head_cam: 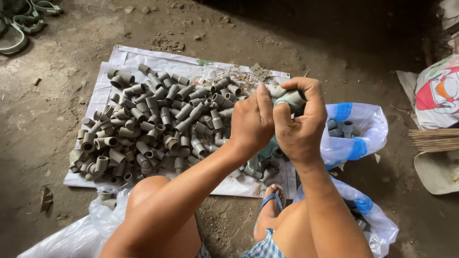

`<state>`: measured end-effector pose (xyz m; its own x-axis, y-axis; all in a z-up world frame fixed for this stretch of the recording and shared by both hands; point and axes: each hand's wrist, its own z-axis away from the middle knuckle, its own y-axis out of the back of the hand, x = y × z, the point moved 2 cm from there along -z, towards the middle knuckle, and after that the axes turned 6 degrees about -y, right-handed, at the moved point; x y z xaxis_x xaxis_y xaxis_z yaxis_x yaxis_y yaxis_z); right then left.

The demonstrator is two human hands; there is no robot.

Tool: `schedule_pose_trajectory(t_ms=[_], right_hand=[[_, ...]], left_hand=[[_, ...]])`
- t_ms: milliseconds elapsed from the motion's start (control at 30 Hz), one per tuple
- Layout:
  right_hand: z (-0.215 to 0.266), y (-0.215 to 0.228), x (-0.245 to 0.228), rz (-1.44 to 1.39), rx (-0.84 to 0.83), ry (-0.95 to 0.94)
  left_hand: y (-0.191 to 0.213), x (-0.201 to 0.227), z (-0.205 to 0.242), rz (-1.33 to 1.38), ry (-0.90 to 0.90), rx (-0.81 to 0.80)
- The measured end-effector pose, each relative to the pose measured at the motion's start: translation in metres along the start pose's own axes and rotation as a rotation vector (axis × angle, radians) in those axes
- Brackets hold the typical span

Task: Cleaning small PVC pipe fittings by wiping them with a cloth and sorting them into bags.

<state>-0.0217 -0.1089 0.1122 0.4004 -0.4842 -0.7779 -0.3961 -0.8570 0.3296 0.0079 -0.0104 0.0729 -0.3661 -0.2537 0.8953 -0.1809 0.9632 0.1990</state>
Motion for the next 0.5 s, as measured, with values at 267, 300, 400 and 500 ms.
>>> schedule_pose_trajectory(t_ms=[267, 300, 400, 500], right_hand=[[-0.005, 0.008, 0.010, 0.198, 0.041, 0.039], [-0.006, 0.008, 0.010, 0.110, -0.032, -0.042], [-0.005, 0.006, 0.002, 0.060, -0.131, -0.070], [-0.003, 0.001, 0.003, 0.139, -0.113, 0.004]], left_hand=[[0.023, 0.007, -0.015, -0.470, -0.781, 0.350], [0.023, 0.004, -0.016, -0.516, -0.827, 0.371], [0.025, -0.004, -0.016, -0.590, -0.888, 0.390], [0.025, -0.009, -0.016, -0.607, -0.908, 0.369]])
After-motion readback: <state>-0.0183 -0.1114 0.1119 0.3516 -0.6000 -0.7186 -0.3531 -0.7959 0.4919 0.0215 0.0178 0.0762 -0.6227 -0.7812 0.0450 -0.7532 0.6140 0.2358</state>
